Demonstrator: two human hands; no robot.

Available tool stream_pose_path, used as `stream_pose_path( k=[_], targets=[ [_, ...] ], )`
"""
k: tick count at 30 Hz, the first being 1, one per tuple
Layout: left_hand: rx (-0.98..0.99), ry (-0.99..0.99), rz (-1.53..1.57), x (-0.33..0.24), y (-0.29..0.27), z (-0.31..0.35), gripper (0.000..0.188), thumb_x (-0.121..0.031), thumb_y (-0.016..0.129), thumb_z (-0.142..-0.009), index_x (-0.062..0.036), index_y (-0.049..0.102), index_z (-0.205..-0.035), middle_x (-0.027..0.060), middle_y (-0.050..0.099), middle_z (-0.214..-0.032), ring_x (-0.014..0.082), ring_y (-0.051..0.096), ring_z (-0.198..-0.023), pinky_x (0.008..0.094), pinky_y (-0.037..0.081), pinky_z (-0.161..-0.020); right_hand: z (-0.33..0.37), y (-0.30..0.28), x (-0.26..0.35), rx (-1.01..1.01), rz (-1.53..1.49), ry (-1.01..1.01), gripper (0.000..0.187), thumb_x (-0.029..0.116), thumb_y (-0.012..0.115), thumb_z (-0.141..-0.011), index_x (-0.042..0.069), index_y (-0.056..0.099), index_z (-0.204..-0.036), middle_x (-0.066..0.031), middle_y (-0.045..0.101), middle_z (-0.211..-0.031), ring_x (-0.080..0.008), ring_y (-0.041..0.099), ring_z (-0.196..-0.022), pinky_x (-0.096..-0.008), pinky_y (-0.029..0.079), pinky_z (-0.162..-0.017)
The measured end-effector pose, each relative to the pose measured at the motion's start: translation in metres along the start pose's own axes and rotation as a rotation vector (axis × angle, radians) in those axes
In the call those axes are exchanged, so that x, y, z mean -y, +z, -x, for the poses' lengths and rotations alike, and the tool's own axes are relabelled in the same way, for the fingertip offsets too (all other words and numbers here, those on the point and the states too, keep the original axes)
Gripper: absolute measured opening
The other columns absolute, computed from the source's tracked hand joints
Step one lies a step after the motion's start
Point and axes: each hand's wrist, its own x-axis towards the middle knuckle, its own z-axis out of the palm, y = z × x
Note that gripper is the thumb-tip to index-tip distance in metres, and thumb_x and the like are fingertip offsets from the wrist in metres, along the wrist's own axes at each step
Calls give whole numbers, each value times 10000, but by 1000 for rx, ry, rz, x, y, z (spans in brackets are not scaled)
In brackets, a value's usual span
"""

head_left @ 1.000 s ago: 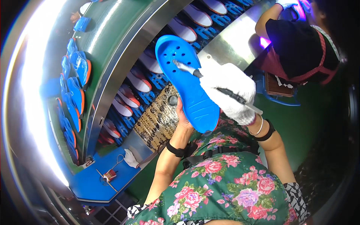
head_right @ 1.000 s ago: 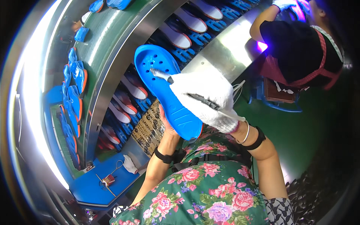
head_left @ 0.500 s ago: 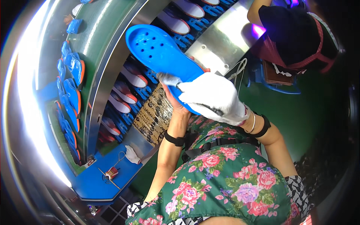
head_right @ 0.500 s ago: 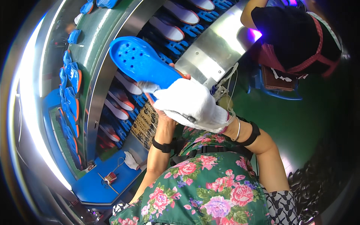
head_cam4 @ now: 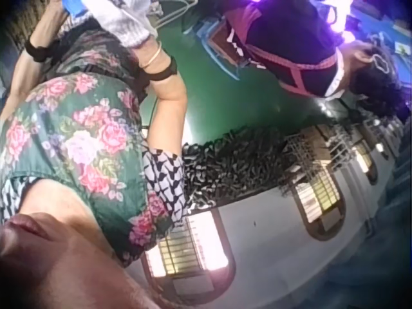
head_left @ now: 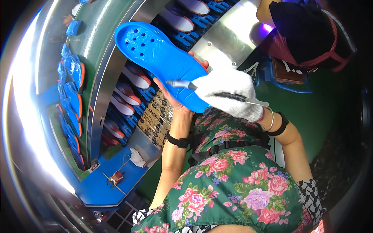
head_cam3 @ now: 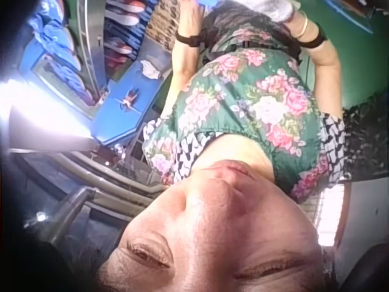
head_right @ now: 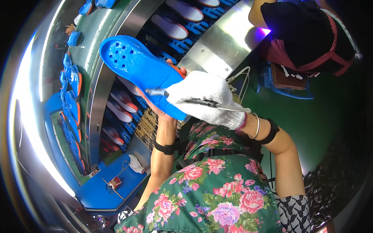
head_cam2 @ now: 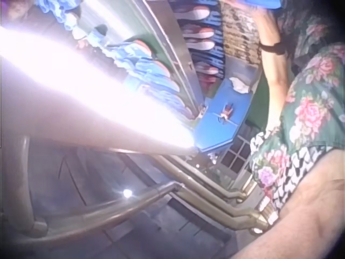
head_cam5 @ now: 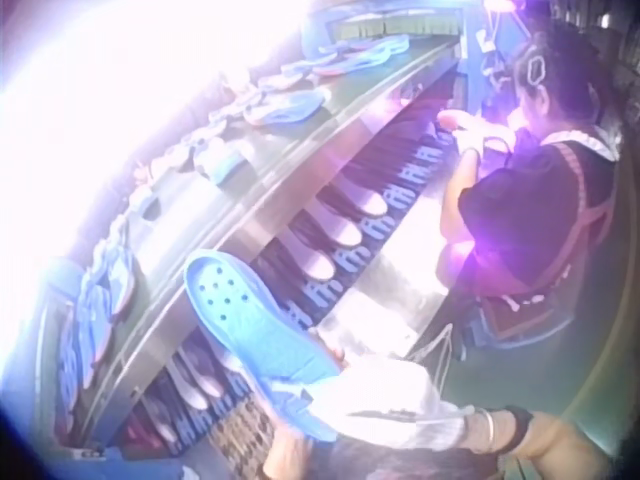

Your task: Applying a liquid substance with a brush to the edges of blue and white shoe soles on a production line.

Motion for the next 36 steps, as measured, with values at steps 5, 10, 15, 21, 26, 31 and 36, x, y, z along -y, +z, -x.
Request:
stream_pose_path(
  k=[5, 10, 15, 21, 26, 31, 36],
  targets=[
    [208, -110, 10, -12, -3, 0, 1163, -852, 561, -762, -1, 306, -1512, 220, 528, -1382, 438, 578, -1190, 584, 513, -952, 11, 4, 14, 282, 121, -189, 263, 46, 807, -745, 122, 769, -994, -70, 750, -996, -236, 712, -872, -360, 568, -735],
    [56, -43, -5, -13, 4, 0, 1167, -811, 622, -751, -5, 289, -1526, 201, 489, -1436, 442, 530, -1246, 607, 520, -933, 7, -2, 2, 119, 125, -85, 180, 45, 795, -776, 76, 770, -952, -97, 756, -961, -237, 709, -850, -332, 560, -723],
    [6, -127, -2, -24, -4, 1, 1141, -762, 650, -765, -33, 254, -1549, 194, 437, -1487, 468, 514, -1262, 615, 531, -926, 17, 1, 12, 298, 159, -170, 196, 39, 801, -758, 80, 770, -948, -100, 753, -970, -240, 711, -850, -347, 570, -739],
    [90, -204, -18, -34, -14, -1, 1175, -744, 655, -759, -74, 155, -1585, 199, 329, -1562, 511, 504, -1269, 599, 539, -948, 8, -5, 2, 216, 112, -43, 127, 17, 795, -761, 63, 762, -875, -106, 752, -954, -236, 716, -829, -341, 564, -729],
    [153, -279, 117, -34, -19, -5, 1183, -720, 666, -748, -59, 158, -1588, 257, 326, -1544, 519, 540, -1216, 606, 501, -989, 18, -3, 12, 378, -136, 112, 144, 41, 786, -784, 87, 767, -920, -82, 746, -964, -210, 716, -861, -338, 578, -757],
    [148, -366, 63, -43, -9, -6, 1171, -684, 680, -765, -23, 156, -1578, 293, 302, -1541, 521, 536, -1206, 596, 487, -1012, 10, -6, 6, 159, -113, 275, 102, -26, 786, -767, 13, 740, -849, -142, 749, -951, -216, 722, -891, -337, 571, -784],
    [-70, -477, -182, -53, -2, -9, 1147, -662, 684, -774, -6, 182, -1569, 306, 319, -1524, 512, 554, -1167, 579, 505, -994, 21, -5, -1, 381, 245, -280, 297, 39, 788, -742, 112, 758, -1028, -109, 749, -1040, -251, 706, -834, -346, 563, -734]
  ],
)
